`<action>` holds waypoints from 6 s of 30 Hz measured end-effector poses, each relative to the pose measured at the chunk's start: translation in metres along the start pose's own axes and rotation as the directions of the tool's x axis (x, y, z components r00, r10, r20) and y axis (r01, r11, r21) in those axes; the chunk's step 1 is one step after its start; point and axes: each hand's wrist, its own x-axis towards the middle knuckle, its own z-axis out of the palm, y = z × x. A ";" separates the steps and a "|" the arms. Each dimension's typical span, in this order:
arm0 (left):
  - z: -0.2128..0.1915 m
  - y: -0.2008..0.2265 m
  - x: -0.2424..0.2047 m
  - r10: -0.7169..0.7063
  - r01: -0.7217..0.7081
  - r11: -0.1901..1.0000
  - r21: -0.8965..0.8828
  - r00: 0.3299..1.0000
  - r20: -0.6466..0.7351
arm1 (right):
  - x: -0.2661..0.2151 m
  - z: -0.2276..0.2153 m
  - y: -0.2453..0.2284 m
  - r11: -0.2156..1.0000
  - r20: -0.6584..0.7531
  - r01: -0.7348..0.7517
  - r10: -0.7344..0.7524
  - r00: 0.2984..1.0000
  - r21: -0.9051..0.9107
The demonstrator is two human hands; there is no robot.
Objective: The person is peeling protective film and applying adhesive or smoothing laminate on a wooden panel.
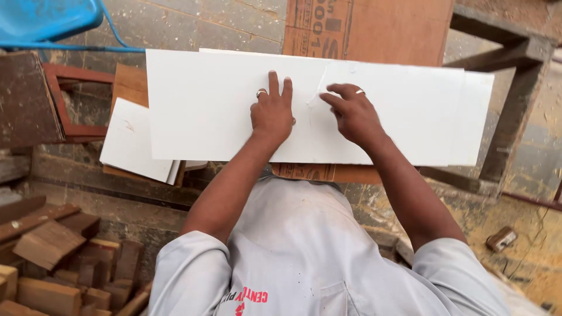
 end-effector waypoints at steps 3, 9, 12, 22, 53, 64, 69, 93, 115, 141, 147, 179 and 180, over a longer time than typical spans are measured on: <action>0.030 0.006 0.014 -0.105 0.102 0.988 0.115 0.994 0.014 | 0.037 0.002 0.023 0.895 0.137 0.432 -0.417 0.898 -0.107; -0.025 0.050 0.006 -0.300 0.297 0.953 0.057 0.909 0.288 | 0.069 0.014 0.077 0.714 0.295 0.700 -0.665 0.686 -0.016; -0.010 0.048 0.008 -0.317 0.315 0.948 0.044 0.920 0.231 | 0.068 0.004 0.079 0.626 0.230 0.780 -0.762 0.606 0.019; -0.008 0.059 0.010 -0.365 0.365 0.930 0.036 0.909 0.199 | 0.087 0.028 0.095 0.575 0.297 0.818 -0.779 0.553 -0.012; 0.006 0.060 0.021 -0.391 0.376 0.920 0.114 0.906 0.166 | 0.099 0.027 0.103 0.540 0.169 0.778 -0.841 0.514 0.322; 0.004 0.064 0.022 -0.383 0.362 0.922 0.136 0.901 0.202 | 0.069 -0.034 0.130 0.754 0.472 0.600 -0.645 0.601 0.266; 0.025 0.066 0.020 -0.306 0.306 0.951 -0.044 0.952 0.023 | 0.085 -0.070 0.147 0.843 0.420 0.134 -0.390 0.820 0.521; 0.070 0.135 0.057 -0.188 0.074 0.973 -0.219 0.804 -0.564 | 0.032 -0.033 0.111 0.855 0.029 0.517 -0.517 0.856 -0.029; 0.048 0.142 -0.016 0.045 -0.287 0.852 -0.437 0.873 -0.485 | -0.008 0.003 0.139 0.954 -0.014 0.299 -0.299 0.954 -0.031; 0.075 0.131 -0.056 -0.061 -0.064 0.934 -0.352 0.940 -0.335 | -0.015 0.001 0.140 0.874 0.170 0.478 -0.460 0.871 -0.084; 0.070 0.175 -0.077 -0.192 0.043 0.902 -0.429 0.930 -0.313 | -0.017 0.004 0.149 0.800 0.071 0.597 -0.594 0.802 -0.052; 0.114 0.192 -0.097 -0.434 0.141 0.827 -0.544 0.775 -0.460 | -0.030 0.008 0.148 0.748 0.100 0.664 -0.660 0.745 -0.009; 0.114 0.198 -0.098 -0.459 0.145 0.792 -0.593 0.782 -0.422 | -0.031 0.008 0.150 0.750 0.121 0.662 -0.656 0.745 -0.015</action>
